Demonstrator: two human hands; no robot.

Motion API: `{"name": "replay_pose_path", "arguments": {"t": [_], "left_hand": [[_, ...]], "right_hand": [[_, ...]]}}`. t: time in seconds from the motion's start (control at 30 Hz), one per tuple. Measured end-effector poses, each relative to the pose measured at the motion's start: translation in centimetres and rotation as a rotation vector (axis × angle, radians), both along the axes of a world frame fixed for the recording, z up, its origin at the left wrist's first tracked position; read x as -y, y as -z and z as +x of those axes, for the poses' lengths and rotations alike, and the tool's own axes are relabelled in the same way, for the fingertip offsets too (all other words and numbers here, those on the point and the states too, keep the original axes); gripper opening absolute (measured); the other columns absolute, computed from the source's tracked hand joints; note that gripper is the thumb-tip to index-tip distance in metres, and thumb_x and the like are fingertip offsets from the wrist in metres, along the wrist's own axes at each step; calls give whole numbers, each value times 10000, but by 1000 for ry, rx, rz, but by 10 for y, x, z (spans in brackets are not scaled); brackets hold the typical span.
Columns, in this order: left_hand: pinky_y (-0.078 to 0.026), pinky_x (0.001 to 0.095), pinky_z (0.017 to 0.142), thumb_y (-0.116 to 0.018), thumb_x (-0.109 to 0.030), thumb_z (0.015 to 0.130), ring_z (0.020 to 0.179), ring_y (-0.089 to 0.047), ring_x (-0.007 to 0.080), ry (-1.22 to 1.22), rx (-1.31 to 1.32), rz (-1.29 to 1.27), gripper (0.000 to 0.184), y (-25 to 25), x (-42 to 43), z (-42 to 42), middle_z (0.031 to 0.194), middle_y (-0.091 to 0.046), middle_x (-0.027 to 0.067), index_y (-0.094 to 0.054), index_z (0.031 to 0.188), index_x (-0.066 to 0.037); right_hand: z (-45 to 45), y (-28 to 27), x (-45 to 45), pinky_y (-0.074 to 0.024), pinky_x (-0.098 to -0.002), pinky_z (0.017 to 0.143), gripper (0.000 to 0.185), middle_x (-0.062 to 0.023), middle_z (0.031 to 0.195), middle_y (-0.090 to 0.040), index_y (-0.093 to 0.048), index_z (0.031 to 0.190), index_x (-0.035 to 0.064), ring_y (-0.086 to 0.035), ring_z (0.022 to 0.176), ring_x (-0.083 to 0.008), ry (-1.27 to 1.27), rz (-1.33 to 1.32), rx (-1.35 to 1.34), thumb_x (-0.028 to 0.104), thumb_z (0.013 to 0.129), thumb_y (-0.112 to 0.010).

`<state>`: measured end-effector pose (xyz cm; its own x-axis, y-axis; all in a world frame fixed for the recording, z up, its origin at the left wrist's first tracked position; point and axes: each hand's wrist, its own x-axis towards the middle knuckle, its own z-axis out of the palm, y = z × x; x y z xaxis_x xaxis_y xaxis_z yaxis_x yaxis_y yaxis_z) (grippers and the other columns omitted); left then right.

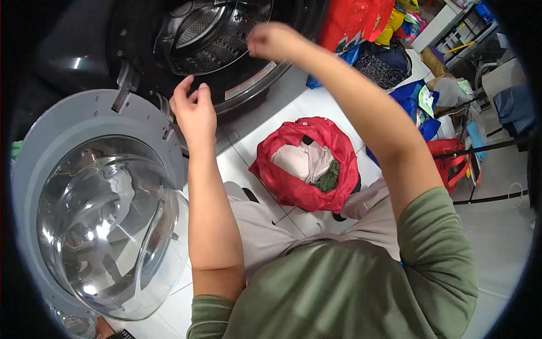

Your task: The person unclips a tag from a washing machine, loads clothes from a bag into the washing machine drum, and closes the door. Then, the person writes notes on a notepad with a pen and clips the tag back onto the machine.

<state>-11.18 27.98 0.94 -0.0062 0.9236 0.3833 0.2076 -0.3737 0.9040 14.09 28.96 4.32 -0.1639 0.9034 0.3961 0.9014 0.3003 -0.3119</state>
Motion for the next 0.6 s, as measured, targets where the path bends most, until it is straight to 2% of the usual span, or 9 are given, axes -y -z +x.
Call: {"name": "replay_pose_path", "arguments": {"t": [0.03,0.1,0.2,0.33,0.4,0.43,0.5,0.57,0.6], "left_hand": [[-494,341,863,-641,-154,877,990,-580,238,28,-42,14,333,-1,1,2,1227,-474,163,-592,1193,-64],[-501,331,843,-643,-146,870,966,-589,226,73,-89,49,287,-3,2,7,1217,-477,158,-626,1147,-72],[-507,316,793,-638,-140,870,872,-608,199,95,-116,104,213,-4,8,12,1165,-516,136,-669,1072,-80],[-492,287,777,-631,-164,891,820,-601,168,299,-73,-69,205,2,9,15,1047,-596,95,-676,1064,-64],[-470,261,804,-642,-199,913,887,-585,126,483,5,-172,259,8,11,25,1032,-634,65,-656,1115,-38],[-459,248,817,-647,-217,923,920,-577,105,572,41,-214,290,5,10,28,1025,-652,50,-646,1140,-25],[-460,289,908,-703,-299,884,1042,-597,179,715,-31,-140,429,5,25,43,1105,-651,98,-616,1198,-19],[-455,319,941,-735,-326,851,1083,-597,212,806,-308,-143,511,2,35,48,1168,-639,129,-601,1233,-14],[-453,334,953,-750,-328,831,1095,-598,225,706,-232,-211,560,-6,43,50,1213,-623,153,-583,1262,-11]], "right_hand": [[-1,49,22,-514,-428,743,249,-145,931,-653,-671,987,49,-636,869,-333,-193,-111,8,224,809,-673],[-32,150,100,-506,-455,777,257,-162,1009,-659,-665,1007,55,-647,914,-321,-124,-699,297,237,829,-626],[-37,239,217,-528,-461,862,340,-96,1145,-667,-666,1133,173,-665,1017,-271,-38,-1132,757,270,808,-646],[7,186,227,-516,-433,884,414,-147,1111,-675,-668,1122,88,-661,999,-314,232,-1105,316,316,778,-704],[50,150,205,-494,-409,891,471,-204,1077,-676,-665,1141,47,-653,982,-329,213,-790,-140,364,797,-715],[43,85,192,-500,-362,835,498,-165,993,-702,-664,1117,20,-668,894,-263,206,-684,-223,403,804,-727],[30,19,180,-491,-287,748,491,-60,844,-688,-677,1078,20,-610,768,-132,123,-698,-789,447,838,-697],[21,-30,163,-488,-307,708,468,-77,808,-678,-686,1030,18,-598,735,-143,94,-816,-319,444,837,-688],[15,-30,152,-485,-316,694,460,-83,795,-670,-690,1002,18,-593,720,-148,-4,-842,-263,446,834,-685]]}}
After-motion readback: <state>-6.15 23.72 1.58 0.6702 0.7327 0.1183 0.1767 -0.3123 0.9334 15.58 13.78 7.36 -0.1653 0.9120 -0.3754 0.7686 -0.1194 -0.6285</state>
